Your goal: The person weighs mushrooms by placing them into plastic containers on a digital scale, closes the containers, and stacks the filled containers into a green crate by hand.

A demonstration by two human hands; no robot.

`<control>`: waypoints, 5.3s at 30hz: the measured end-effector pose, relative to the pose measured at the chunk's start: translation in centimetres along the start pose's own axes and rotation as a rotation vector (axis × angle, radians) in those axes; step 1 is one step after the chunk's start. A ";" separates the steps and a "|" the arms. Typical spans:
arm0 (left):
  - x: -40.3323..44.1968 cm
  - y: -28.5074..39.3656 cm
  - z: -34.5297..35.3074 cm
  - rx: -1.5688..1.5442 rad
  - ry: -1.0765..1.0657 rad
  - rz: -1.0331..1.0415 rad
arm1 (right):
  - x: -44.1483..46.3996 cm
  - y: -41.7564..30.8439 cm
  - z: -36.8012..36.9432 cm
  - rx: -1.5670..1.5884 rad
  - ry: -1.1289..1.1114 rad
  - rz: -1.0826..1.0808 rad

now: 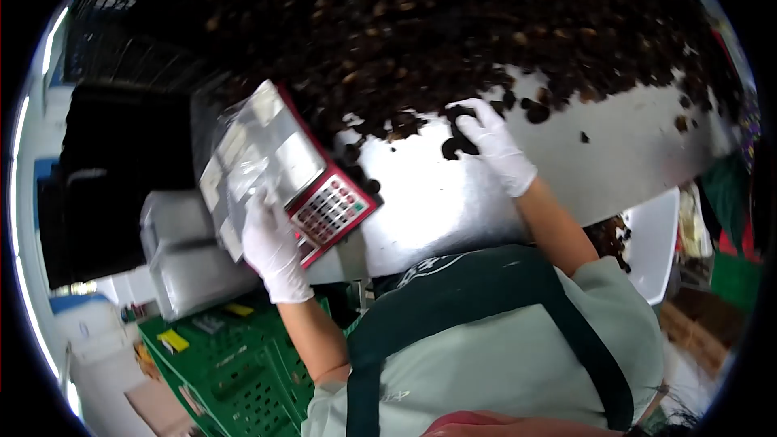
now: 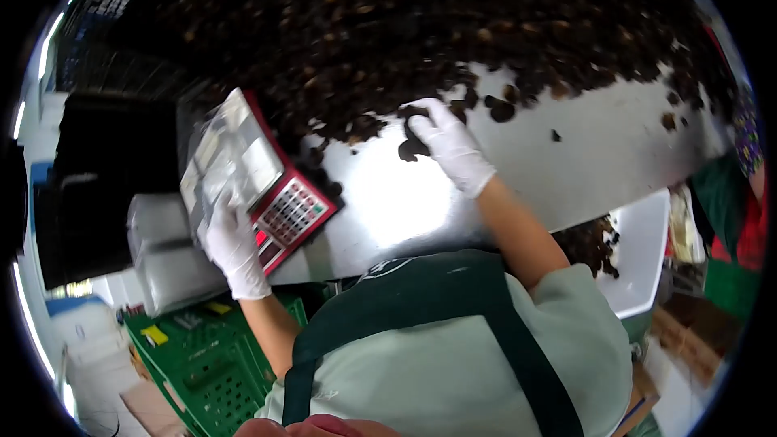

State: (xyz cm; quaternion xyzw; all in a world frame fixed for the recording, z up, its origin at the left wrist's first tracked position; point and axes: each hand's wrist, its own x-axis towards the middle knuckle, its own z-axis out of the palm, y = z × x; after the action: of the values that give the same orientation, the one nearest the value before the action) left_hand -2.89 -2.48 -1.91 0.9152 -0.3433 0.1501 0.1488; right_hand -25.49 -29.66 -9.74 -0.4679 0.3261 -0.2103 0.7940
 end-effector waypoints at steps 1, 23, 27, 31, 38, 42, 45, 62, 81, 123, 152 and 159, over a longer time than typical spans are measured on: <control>0.2 0.4 -0.2 -0.009 -0.031 0.011 | 0.3 0.5 -0.1 0.017 -0.017 0.009; -3.9 12.8 5.7 -1.789 -0.545 -0.383 | -3.7 -0.6 5.2 -0.140 -0.322 -0.062; -3.8 11.6 6.0 -1.735 -0.468 -0.336 | -4.2 -0.8 5.0 -0.127 -0.394 0.095; -4.1 11.6 6.0 -1.578 -0.423 -0.282 | -4.3 -1.0 6.1 -0.187 -0.392 0.052; -4.3 13.2 5.3 -1.651 -0.636 -0.281 | -2.3 1.4 5.0 -0.114 -0.203 0.004; -4.1 12.1 5.7 -1.693 -0.711 -0.343 | -2.1 0.4 5.2 -0.095 -0.145 -0.041; -3.6 13.0 5.3 -1.725 -0.675 -0.393 | -2.6 -1.2 3.5 -0.066 -0.293 0.184; -3.3 12.0 6.0 -1.738 -0.531 -0.333 | -5.1 -1.1 5.1 -0.757 -0.343 -0.455; -3.0 12.0 5.5 -1.629 -0.678 -0.359 | -4.0 -0.7 4.2 -0.185 -0.305 0.281; -2.2 -7.0 -0.7 -0.295 0.201 -0.014 | 15.8 -10.6 6.8 -0.109 -0.113 0.011; 5.7 -2.4 -1.0 -0.247 0.289 -0.123 | 10.7 -7.2 28.3 -0.304 -0.882 0.125; 4.5 -5.2 -1.5 -0.213 0.223 -0.091 | 11.7 -6.5 27.0 -0.867 -1.012 -0.479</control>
State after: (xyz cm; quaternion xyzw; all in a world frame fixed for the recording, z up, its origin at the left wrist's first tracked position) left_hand 3.55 -0.81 0.28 0.8864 -0.2968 0.2066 0.2889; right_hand 1.82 -23.87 1.68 -0.8410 -0.1404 0.0128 0.5223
